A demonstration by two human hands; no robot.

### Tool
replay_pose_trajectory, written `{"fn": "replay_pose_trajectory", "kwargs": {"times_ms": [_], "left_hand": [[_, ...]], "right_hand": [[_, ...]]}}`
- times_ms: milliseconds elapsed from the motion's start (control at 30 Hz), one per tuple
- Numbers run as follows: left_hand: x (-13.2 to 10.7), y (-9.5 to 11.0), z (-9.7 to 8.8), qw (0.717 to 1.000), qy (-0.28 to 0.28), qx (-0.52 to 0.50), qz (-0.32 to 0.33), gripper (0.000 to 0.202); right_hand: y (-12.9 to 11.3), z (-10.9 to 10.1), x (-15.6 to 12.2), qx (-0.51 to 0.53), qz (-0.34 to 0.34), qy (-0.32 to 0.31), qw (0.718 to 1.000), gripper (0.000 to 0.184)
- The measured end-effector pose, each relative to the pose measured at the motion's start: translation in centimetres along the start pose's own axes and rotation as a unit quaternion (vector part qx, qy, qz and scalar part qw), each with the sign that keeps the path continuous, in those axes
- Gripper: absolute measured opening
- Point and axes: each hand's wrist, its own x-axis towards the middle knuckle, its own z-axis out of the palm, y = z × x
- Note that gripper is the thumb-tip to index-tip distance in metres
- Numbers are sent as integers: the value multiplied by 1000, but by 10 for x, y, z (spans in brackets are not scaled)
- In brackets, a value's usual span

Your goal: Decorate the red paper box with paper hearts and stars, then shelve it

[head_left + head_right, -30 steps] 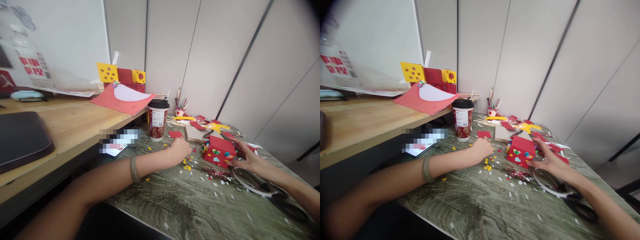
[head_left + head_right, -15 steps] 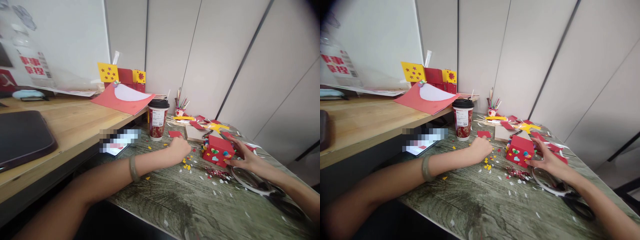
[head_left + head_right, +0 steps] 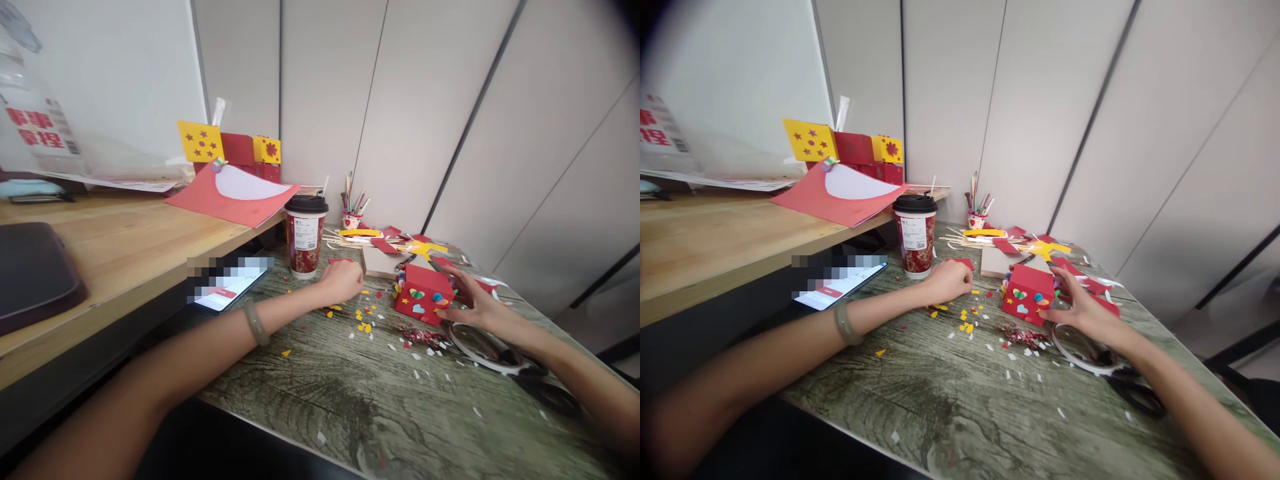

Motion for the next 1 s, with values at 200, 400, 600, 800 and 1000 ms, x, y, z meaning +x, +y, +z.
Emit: {"fn": "replay_pose_trajectory", "kwargs": {"times_ms": [200, 400, 600, 800, 1000], "left_hand": [[7, -9, 2, 966, -79, -245, -9, 25], [5, -11, 1, 842, -123, -516, -95, 9], [5, -9, -3, 821, -137, -546, -95, 11], [9, -14, -6, 877, -90, -467, -69, 14], [18, -29, -14, 952, -13, -304, 9, 20]], "right_hand": [[-1, 2, -1, 52, 0, 7, 999, 78], [-6, 3, -3, 69, 8, 7, 998, 79], [-6, 3, -2, 63, 7, 7, 998, 84], [-8, 3, -4, 61, 21, 11, 998, 79], [1, 1, -1, 45, 31, 3, 998, 78]]}}
